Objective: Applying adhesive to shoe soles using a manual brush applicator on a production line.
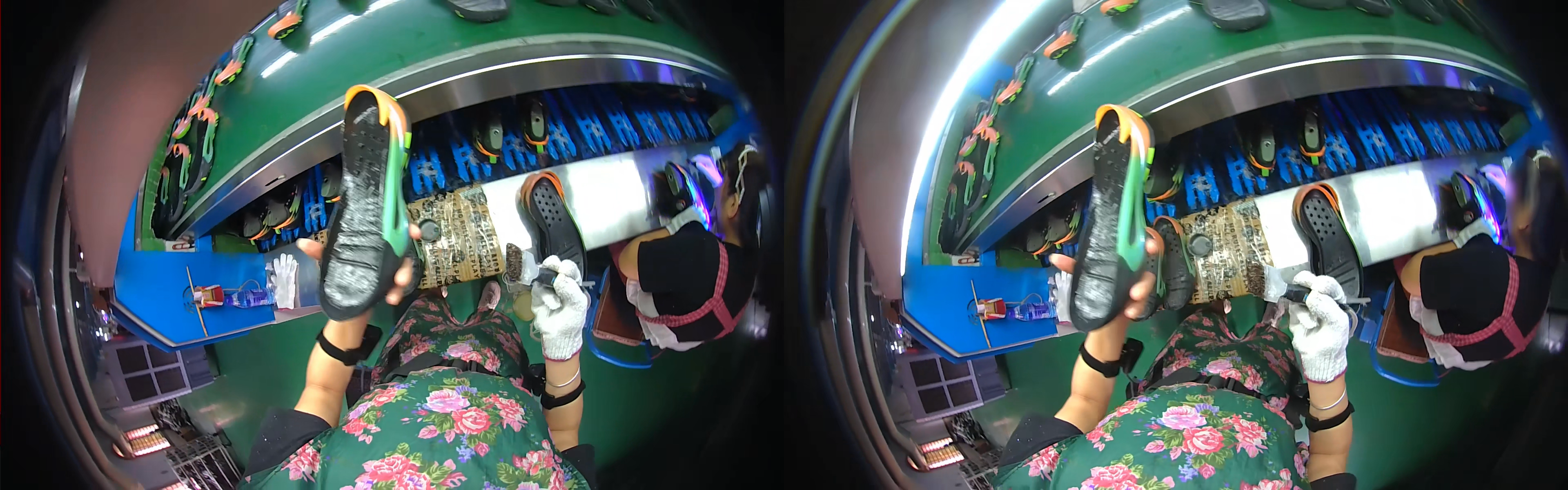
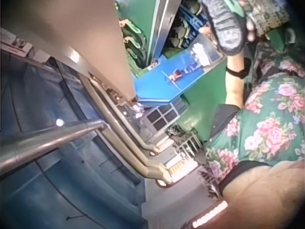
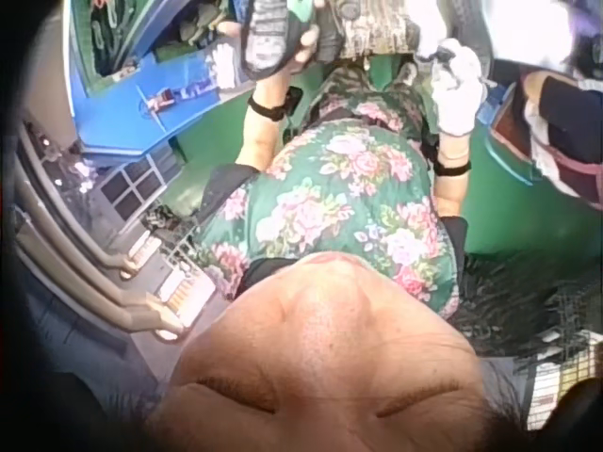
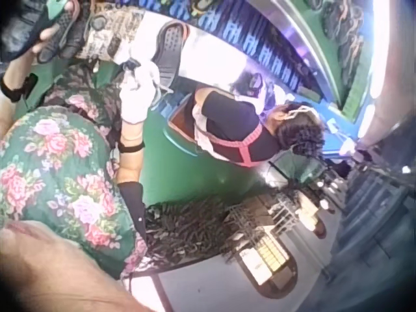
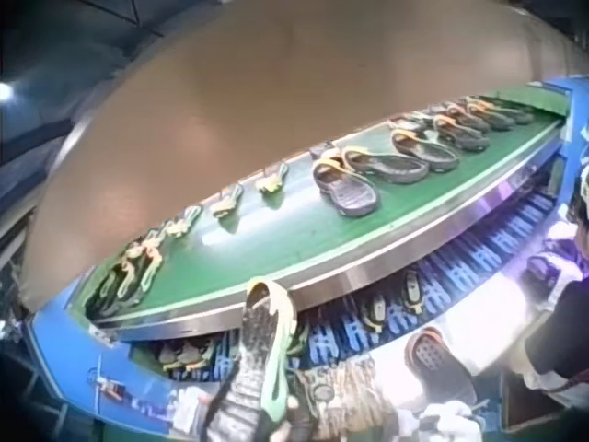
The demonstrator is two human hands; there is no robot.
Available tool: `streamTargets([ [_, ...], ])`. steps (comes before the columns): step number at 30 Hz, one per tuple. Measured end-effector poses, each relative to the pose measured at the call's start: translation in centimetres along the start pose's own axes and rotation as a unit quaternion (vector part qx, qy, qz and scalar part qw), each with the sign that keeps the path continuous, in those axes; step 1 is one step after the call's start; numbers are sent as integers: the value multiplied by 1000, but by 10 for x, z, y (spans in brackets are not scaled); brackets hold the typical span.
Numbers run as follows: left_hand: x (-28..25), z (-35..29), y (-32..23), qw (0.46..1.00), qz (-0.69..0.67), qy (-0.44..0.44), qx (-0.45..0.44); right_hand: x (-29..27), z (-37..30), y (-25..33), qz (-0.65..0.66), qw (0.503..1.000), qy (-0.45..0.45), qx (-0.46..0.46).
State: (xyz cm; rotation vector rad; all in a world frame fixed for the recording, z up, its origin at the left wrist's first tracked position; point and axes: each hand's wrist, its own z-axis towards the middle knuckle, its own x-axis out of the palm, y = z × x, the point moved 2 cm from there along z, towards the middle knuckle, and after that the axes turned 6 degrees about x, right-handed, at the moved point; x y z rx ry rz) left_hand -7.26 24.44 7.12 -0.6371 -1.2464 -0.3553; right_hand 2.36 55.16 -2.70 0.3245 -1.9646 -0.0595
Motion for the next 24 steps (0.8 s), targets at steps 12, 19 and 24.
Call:
streamTargets([
  [12,-17,33,-266,913,-111,-154,360,29,45,-79,-209,975,-13,73],
  [19,-32,41,-230,822,-15,-166,544,26,43,-71,-234,970,-9,66],
  [24,-27,140,-142,873,293,-199,336,23,35,-69,-253,966,-36,29],
])
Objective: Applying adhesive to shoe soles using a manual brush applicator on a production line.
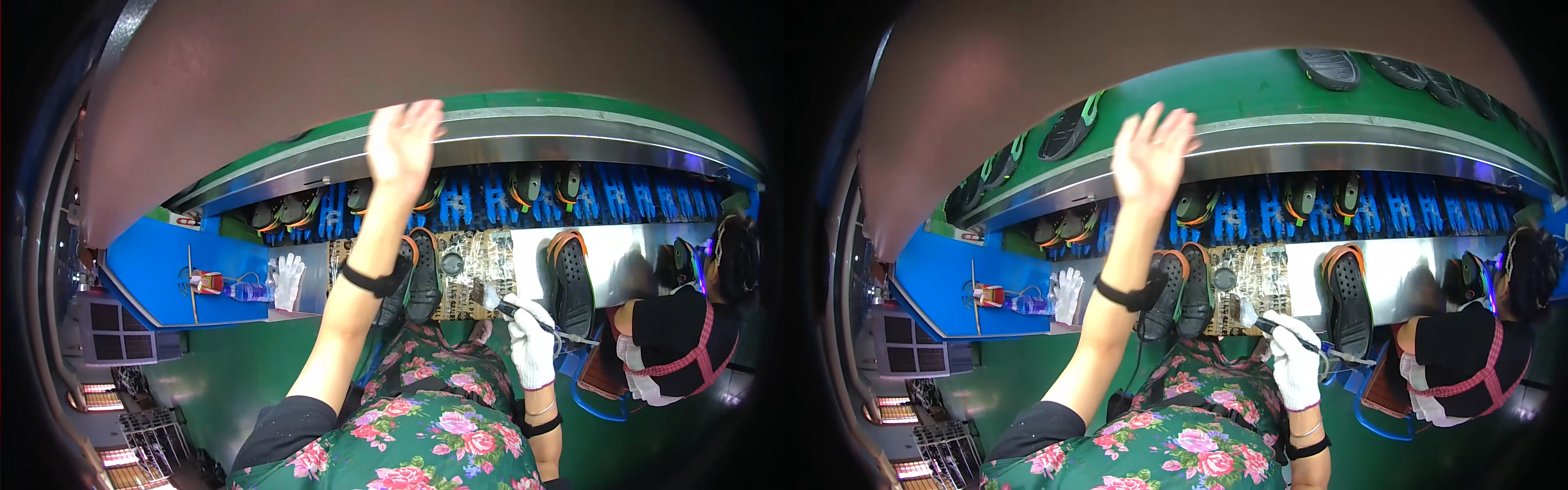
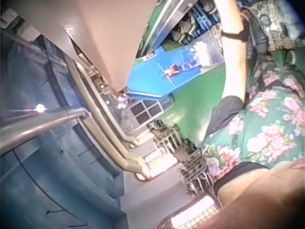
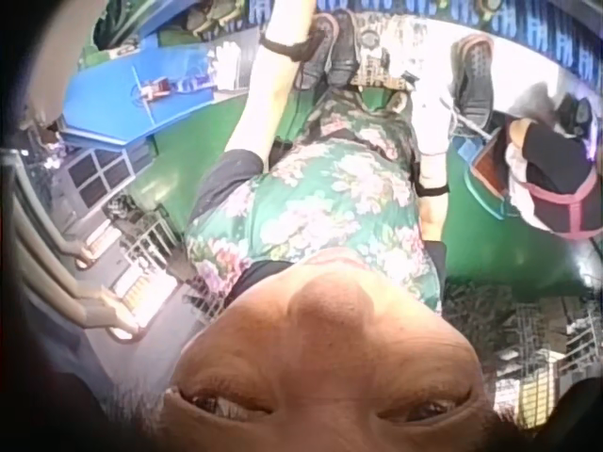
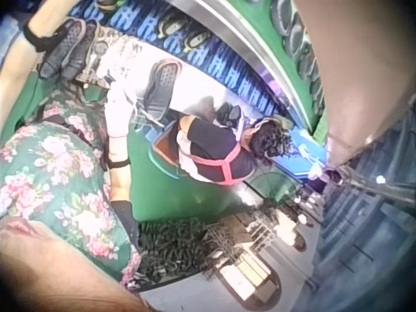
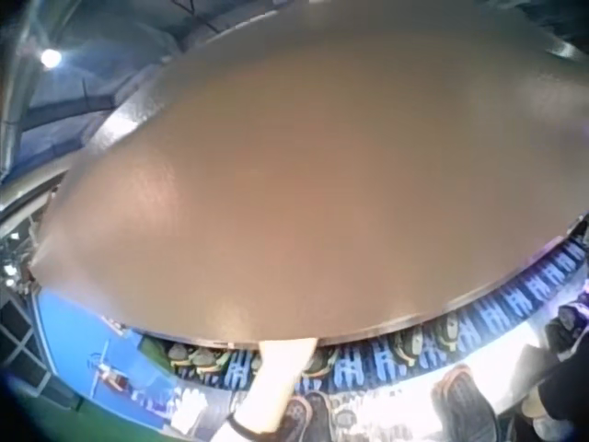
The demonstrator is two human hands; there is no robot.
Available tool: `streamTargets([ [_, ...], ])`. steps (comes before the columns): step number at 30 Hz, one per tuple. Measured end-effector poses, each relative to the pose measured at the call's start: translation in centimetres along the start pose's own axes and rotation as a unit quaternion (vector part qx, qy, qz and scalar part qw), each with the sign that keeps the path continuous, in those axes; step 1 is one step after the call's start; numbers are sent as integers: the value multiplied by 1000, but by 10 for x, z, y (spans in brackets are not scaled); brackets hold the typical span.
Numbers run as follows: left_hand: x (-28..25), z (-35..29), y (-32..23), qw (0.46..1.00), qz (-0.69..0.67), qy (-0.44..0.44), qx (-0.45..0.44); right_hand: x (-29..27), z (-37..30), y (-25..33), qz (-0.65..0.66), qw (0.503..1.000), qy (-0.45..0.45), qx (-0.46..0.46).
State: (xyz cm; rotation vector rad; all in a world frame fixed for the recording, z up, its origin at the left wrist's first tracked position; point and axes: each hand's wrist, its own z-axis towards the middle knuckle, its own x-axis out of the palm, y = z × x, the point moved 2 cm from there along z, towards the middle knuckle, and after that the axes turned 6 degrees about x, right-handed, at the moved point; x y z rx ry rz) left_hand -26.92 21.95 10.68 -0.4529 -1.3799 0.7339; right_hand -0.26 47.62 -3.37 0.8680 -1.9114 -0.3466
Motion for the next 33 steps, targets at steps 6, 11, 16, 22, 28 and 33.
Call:
streamTargets([
  [6,100,69,122,690,650,189,255,-12,-10,4,20,999,8,-29],
  [11,123,100,154,681,670,177,238,-26,-16,4,84,995,-7,-47],
  [16,96,74,113,954,273,123,29,-49,-16,4,38,998,-20,-47],
  [22,-16,-18,-25,874,375,94,294,-61,-11,32,46,995,-42,-73],
  [28,-43,-101,-97,927,278,-112,226,-57,-14,84,70,983,21,-167],
  [33,-79,-120,-61,967,206,-7,-150,-4,-32,96,11,973,114,-198],
])
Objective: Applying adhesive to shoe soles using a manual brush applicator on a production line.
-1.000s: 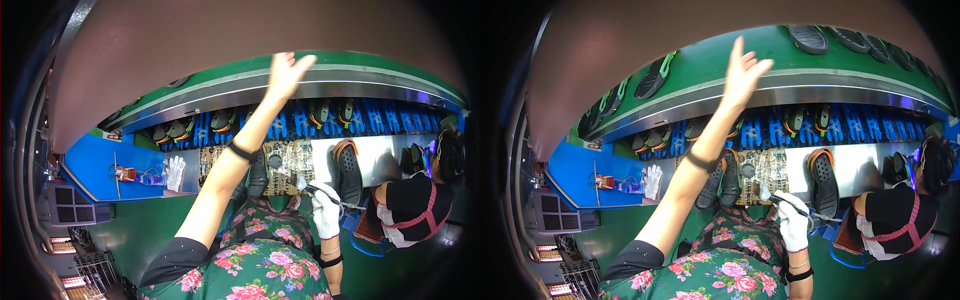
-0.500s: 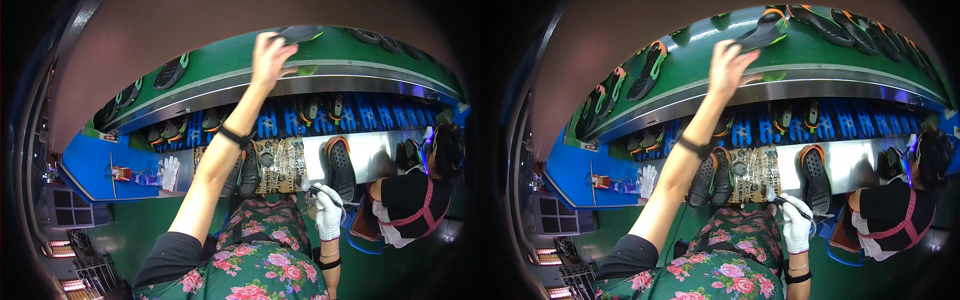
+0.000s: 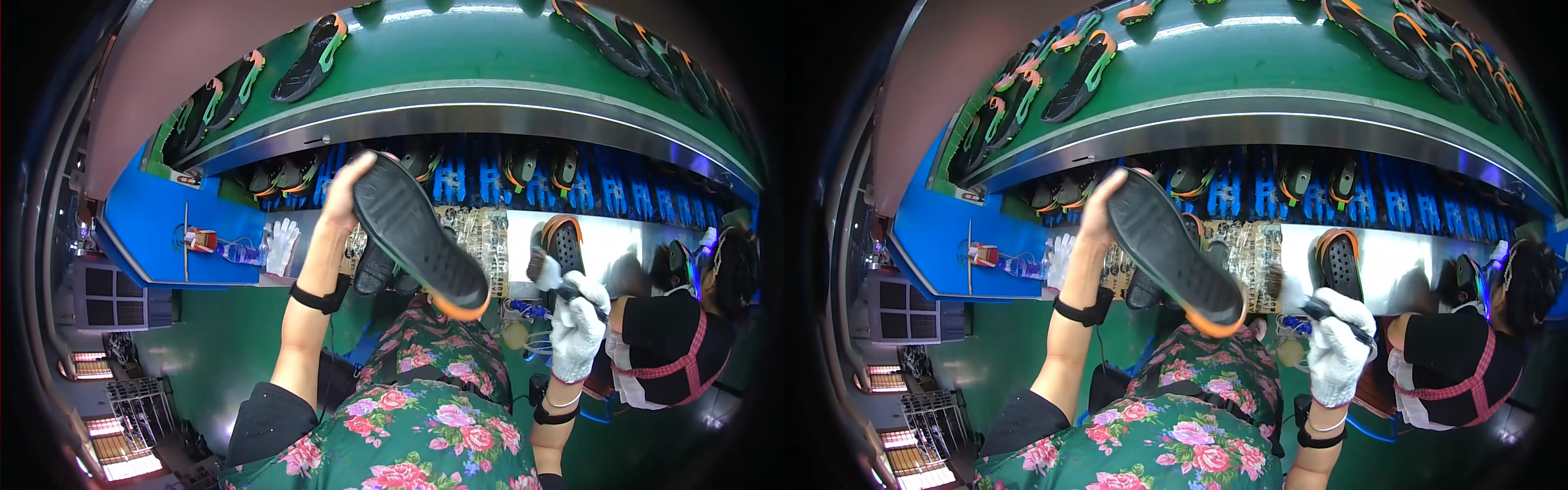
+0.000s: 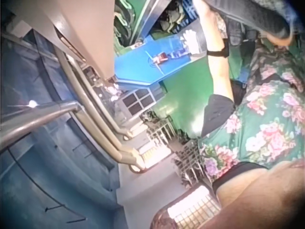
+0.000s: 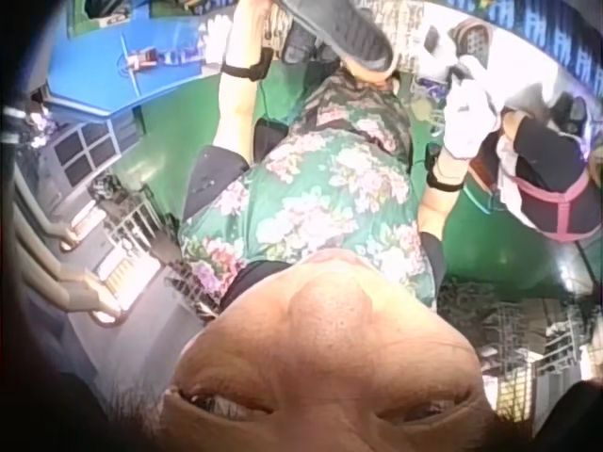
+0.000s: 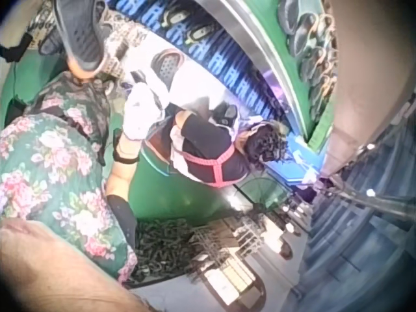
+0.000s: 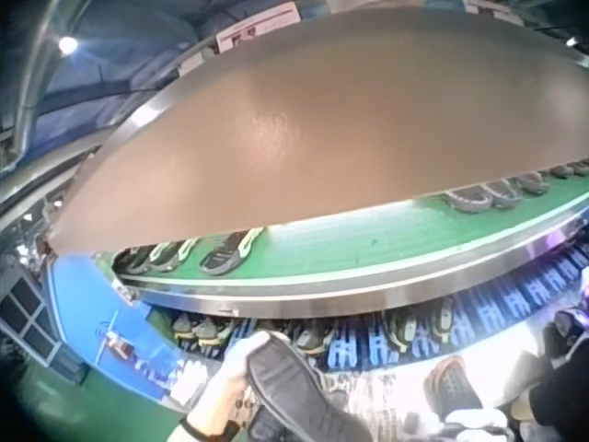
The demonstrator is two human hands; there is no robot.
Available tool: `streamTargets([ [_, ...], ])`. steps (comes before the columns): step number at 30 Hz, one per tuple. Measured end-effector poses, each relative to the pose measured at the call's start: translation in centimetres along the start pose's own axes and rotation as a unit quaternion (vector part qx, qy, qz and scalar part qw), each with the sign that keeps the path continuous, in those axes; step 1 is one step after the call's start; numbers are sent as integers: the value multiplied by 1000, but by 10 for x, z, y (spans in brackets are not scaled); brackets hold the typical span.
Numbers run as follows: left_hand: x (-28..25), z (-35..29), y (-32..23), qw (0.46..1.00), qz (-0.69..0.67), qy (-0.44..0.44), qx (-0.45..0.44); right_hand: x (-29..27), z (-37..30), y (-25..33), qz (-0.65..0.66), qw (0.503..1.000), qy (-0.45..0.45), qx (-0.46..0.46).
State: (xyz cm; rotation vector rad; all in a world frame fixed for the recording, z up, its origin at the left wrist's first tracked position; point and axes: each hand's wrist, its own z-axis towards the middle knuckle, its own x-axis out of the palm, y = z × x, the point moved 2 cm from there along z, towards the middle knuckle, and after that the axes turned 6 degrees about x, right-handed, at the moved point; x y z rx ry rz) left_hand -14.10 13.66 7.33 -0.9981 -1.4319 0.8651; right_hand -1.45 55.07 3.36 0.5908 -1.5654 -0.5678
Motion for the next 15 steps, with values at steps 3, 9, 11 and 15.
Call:
streamTargets([
  [3,27,-4,50,979,26,90,-181,37,-3,-5,-136,991,1,12],
  [9,93,-49,121,970,-79,28,-227,72,7,-14,-265,962,17,54],
  [11,87,-72,142,917,-246,60,-307,74,5,-13,-272,961,26,31],
  [15,104,-119,162,819,-395,235,-344,60,3,-14,-246,969,-25,16],
])
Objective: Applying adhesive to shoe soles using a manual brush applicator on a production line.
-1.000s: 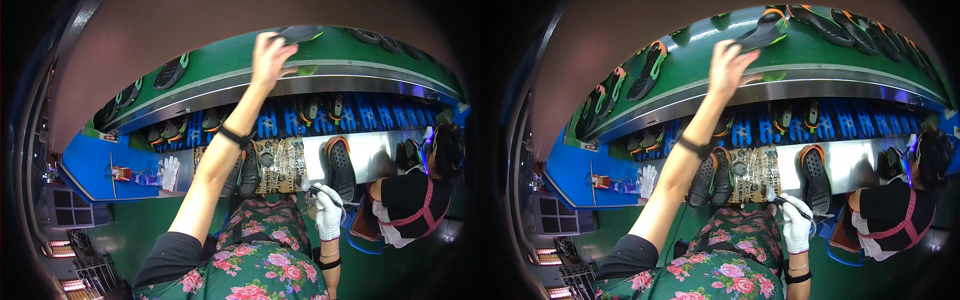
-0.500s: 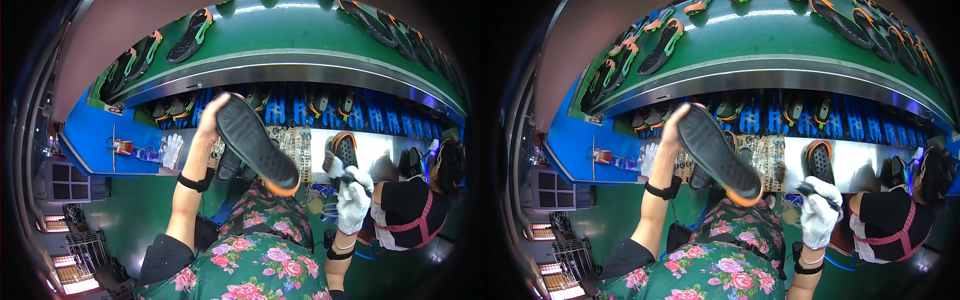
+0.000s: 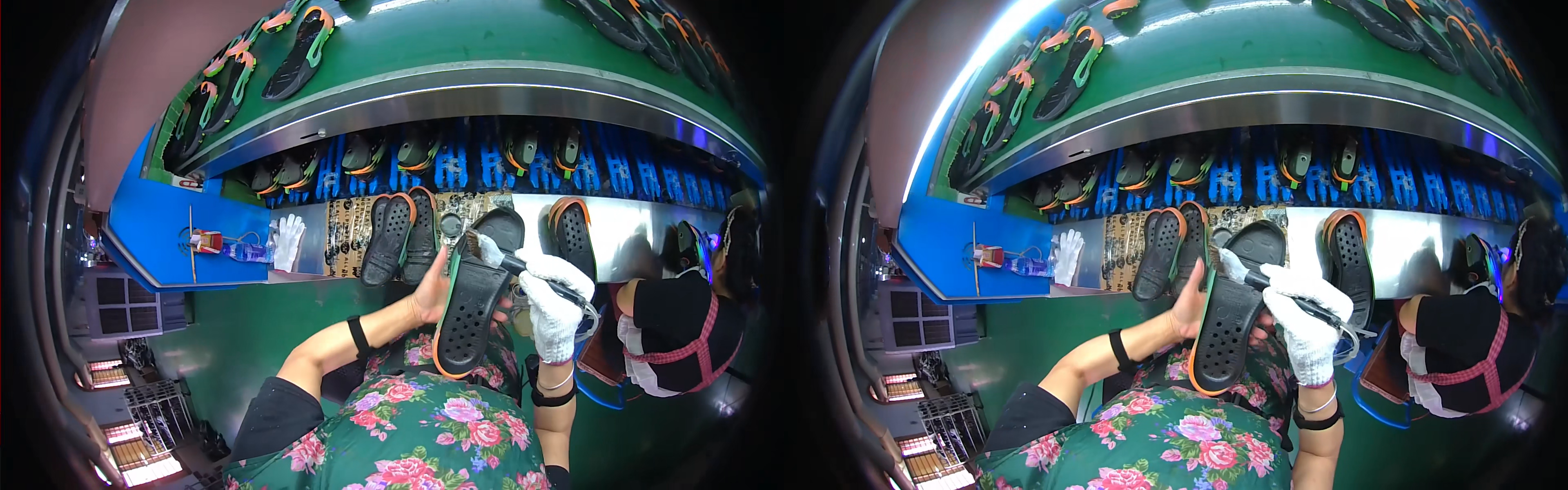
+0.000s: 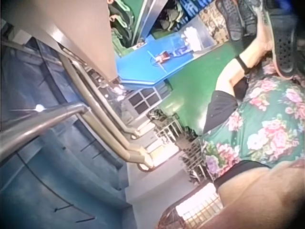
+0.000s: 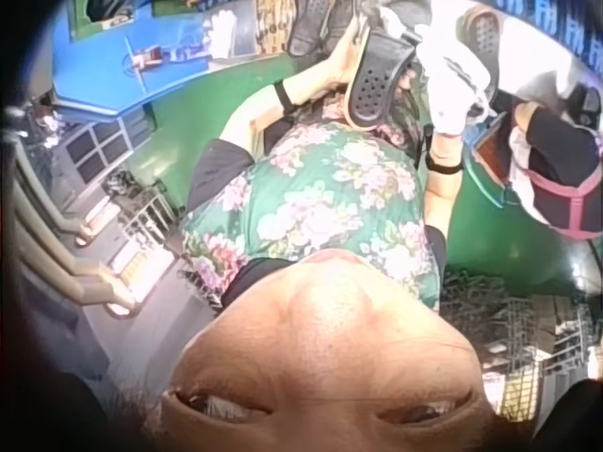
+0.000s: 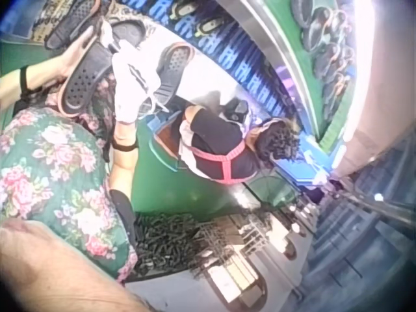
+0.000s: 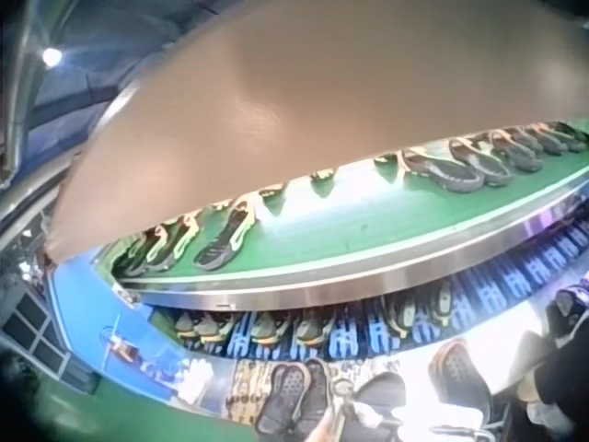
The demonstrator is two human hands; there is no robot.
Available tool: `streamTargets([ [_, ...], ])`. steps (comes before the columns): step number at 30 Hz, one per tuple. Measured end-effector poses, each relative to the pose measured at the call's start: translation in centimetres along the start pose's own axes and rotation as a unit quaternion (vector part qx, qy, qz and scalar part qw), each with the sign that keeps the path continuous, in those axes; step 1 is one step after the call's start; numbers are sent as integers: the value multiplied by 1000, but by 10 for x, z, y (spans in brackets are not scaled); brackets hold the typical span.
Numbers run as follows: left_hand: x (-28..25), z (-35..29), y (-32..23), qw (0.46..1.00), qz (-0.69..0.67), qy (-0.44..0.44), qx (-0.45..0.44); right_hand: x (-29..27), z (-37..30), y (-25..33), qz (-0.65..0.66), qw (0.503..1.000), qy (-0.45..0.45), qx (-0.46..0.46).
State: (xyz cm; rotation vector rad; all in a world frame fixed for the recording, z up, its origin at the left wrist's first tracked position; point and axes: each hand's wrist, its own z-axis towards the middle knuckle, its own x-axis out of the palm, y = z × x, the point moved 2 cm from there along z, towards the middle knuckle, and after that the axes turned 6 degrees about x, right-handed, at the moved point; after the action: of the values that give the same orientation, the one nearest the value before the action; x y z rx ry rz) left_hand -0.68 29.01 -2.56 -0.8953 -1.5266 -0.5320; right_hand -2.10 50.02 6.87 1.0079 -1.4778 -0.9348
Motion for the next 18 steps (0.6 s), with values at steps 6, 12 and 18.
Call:
streamTargets([
  [6,12,12,-2,995,36,-82,52,8,9,21,-136,984,32,-111],
  [12,70,43,-19,963,5,-205,175,12,22,38,-253,929,23,-268],
  [18,47,45,1,980,-50,-13,190,9,35,58,-374,837,-6,-400],
])
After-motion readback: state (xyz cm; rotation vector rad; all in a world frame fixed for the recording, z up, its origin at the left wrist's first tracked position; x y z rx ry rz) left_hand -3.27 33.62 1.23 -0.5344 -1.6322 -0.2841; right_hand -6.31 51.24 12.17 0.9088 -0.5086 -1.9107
